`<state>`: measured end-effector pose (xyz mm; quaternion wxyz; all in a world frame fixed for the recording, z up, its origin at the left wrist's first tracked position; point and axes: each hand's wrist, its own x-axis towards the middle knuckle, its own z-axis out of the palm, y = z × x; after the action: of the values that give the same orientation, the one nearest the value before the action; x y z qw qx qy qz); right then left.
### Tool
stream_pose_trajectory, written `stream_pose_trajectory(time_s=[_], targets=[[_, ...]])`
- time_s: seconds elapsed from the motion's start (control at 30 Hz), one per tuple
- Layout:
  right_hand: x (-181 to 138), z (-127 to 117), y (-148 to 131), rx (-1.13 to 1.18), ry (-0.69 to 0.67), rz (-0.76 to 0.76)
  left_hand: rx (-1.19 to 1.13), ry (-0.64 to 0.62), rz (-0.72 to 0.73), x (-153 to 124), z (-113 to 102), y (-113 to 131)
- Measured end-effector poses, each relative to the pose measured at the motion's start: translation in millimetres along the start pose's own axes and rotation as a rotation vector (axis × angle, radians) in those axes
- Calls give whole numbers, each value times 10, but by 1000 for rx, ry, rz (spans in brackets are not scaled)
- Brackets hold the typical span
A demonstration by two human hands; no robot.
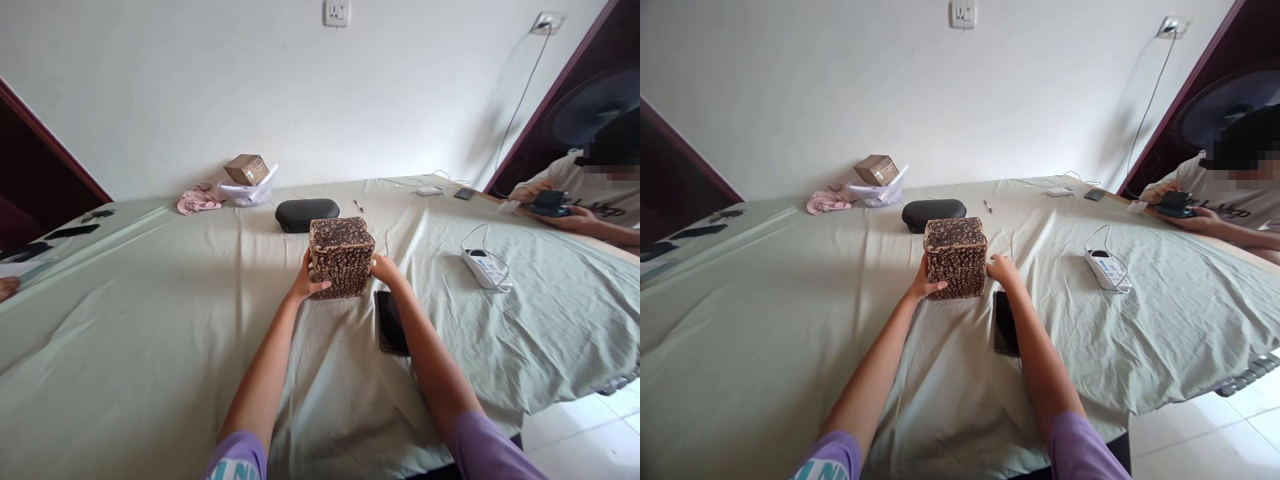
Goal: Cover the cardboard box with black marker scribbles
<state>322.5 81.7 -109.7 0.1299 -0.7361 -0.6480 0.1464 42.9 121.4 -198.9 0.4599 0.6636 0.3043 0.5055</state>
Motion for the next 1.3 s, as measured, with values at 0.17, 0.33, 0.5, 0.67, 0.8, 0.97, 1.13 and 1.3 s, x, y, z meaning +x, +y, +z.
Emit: stream_pose_trajectory(time_s=[0.17, 0.33, 0.5, 0.67, 0.8, 0.97, 1.13, 1.3], targets=[[-859, 61, 201, -155, -47, 202, -23, 12, -37, -56, 98, -112], [-1363, 279, 23, -98, 74, 441, -23, 24, -60, -42, 68, -138], [-1484, 297, -13, 20, 75, 471, -4, 23, -52, -51, 85, -85], [-1494, 345, 105, 688, 133, 392, -12, 11, -43, -48, 107, -75], [-1541, 449, 113, 1028, 43, 351, -12, 18, -47, -37, 101, -114], [-1645, 394, -33, 1926, -14, 208, 22, 15, -8, -32, 96, -136], [-1798, 222, -311, 1861, -142, 92, -30, -2, -37, -57, 116, -62], [-1840, 43, -671, 1810, -195, -10, -103, 20, -48, -89, 140, 29]])
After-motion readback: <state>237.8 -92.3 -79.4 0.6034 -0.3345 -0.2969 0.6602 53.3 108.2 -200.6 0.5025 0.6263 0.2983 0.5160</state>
